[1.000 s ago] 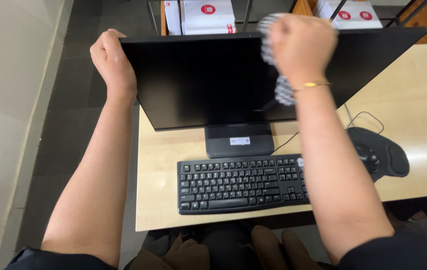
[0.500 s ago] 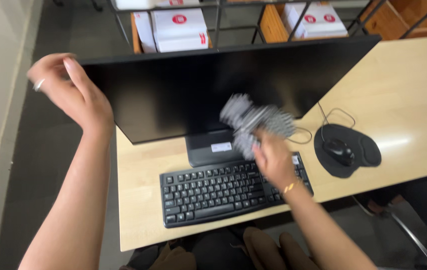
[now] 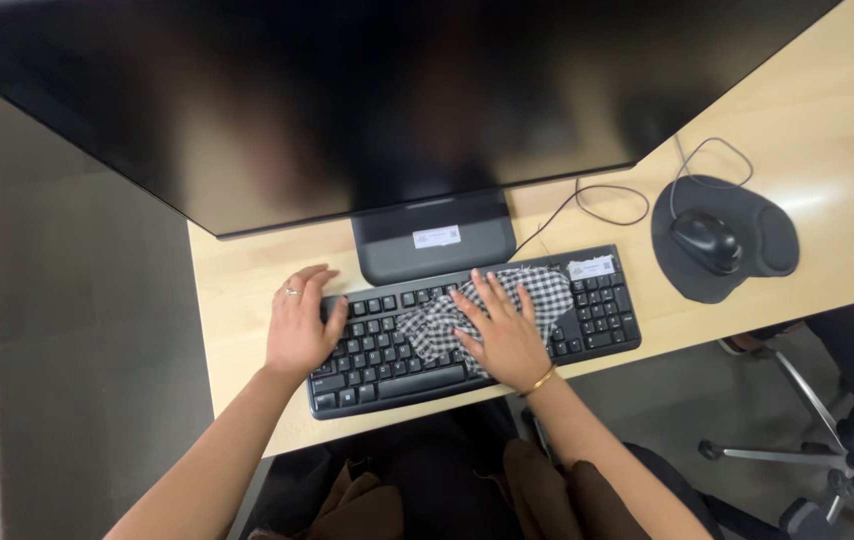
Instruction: The person wipes a keyboard and a monitor screen using a checkered cloth.
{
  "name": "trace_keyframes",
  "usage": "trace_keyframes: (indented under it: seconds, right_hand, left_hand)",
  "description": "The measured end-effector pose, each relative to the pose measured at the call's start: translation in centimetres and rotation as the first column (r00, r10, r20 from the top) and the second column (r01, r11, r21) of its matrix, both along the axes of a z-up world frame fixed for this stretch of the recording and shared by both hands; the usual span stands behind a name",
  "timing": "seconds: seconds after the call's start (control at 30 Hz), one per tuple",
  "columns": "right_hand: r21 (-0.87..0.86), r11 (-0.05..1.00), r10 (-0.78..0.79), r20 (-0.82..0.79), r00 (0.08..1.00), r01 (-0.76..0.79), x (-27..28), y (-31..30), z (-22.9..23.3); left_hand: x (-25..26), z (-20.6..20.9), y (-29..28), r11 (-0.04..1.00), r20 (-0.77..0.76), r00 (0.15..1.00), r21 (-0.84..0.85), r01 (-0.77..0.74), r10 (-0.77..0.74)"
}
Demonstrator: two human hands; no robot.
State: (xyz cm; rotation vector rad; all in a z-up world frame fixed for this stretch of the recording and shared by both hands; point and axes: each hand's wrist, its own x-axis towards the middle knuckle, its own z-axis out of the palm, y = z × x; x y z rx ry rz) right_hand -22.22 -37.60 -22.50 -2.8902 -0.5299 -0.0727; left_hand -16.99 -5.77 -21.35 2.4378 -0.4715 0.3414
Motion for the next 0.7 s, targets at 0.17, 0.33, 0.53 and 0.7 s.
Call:
trace_keyframes:
  seconds: [0.17, 0.33, 0.53, 0.7]
  right_hand:
    - [0.017, 1.0, -0.022, -0.025, 0.999, 0.023, -1.1, 0.3, -1.8]
    - [0.034, 0.925, -0.379, 0.123, 0.917, 0.378, -0.3, -7.0, -1.9]
    - [-0.065, 0.754, -0.652, 0.038, 0.757, 0.653, -0.4, -7.8, -4.0]
    - [0.223, 0.946, -0.24, -0.001, 0.971, 0.234, -1.2, -0.9, -4.5]
  left_hand:
    - [0.1, -2.0, 0.9, 1.0, -0.151, 0.988, 0.001, -0.024, 0.023]
    - [1.0, -3.0, 2.7, 0.98, -0.307, 0.952, -0.195, -0.042, -0.02]
    - [0.4, -3.1, 4.7, 0.995, -0.171, 0.984, -0.075, -0.062, 0.048]
    - [0.5, -3.2, 4.3, 0.997, -0.098, 0.993, -0.03, -0.069, 0.066]
